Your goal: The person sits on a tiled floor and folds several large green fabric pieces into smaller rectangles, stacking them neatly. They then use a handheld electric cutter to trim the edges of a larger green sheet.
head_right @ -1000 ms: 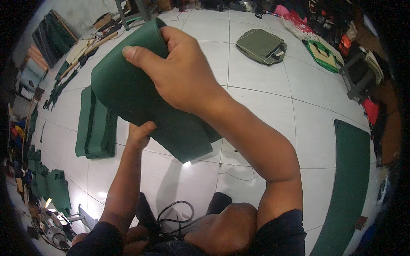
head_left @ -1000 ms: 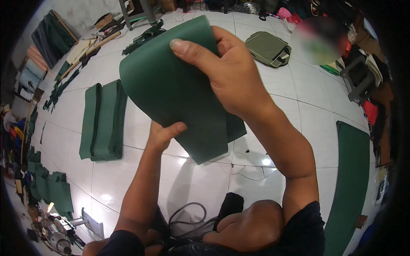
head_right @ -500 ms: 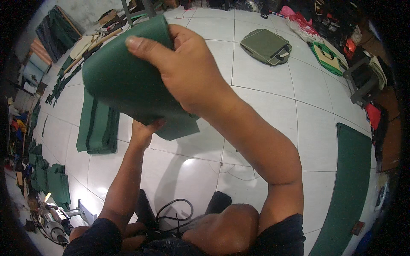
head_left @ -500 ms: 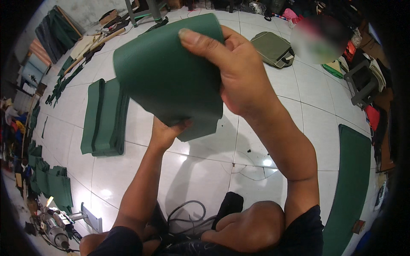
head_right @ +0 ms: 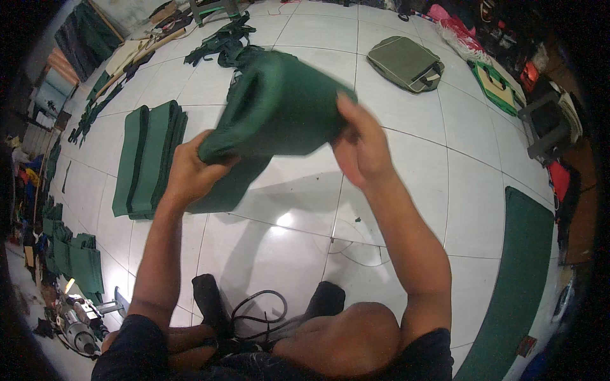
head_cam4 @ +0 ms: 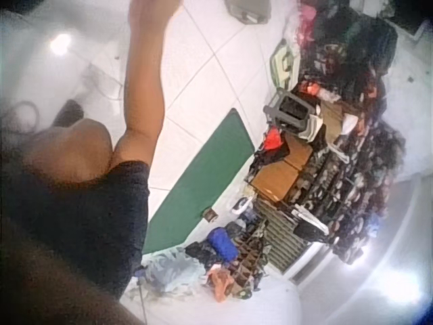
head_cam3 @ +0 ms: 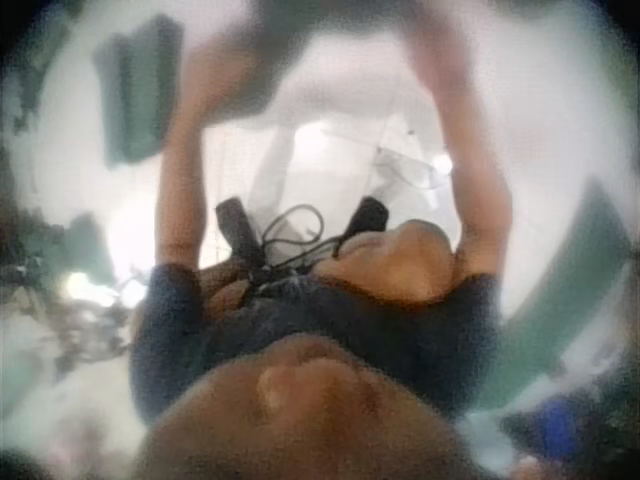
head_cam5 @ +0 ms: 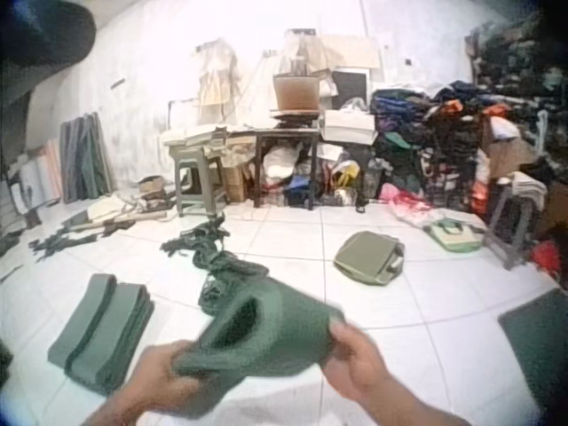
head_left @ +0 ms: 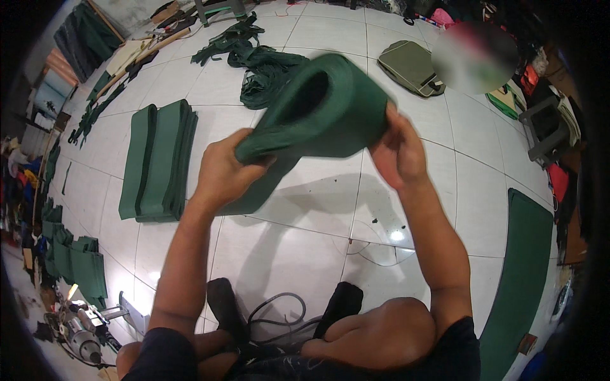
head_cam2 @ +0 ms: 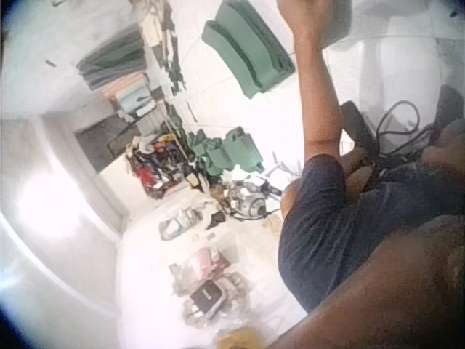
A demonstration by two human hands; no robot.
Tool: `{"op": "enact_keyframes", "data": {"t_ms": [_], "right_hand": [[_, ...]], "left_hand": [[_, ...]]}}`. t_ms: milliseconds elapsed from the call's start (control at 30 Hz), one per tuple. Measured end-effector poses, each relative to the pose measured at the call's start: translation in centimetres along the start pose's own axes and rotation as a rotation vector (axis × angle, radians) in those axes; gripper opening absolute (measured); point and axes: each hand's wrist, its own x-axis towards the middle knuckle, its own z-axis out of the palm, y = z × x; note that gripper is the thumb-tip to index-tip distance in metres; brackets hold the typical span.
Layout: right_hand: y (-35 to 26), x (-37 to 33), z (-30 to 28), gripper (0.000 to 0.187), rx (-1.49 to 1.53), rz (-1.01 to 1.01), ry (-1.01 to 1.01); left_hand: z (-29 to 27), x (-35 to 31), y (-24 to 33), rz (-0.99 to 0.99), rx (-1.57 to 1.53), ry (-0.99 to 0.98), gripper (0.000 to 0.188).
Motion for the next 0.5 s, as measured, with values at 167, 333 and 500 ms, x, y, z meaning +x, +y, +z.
{"op": "enact_keyframes", "data": {"t_ms": [167,333,500], "right_hand": [[8.9,-6.9,-13.3,0.045,-0.015,0.562,0.194],[12.6,-12.2,-16.3,0.080,-1.162,0.670,0.306],[10.0,-10.3,-11.5,0.109,-1.413,0.254,-0.159]], "left_hand": [[3.2,0.3,-3.0,0.082,0.655,-0.403,0.034],[10.0,-2.7,-12.5,0.115,0.712,-0.457,0.048],[9.8,-3.0,-12.2,0.132,0.654,-0.458,0.051]]}}
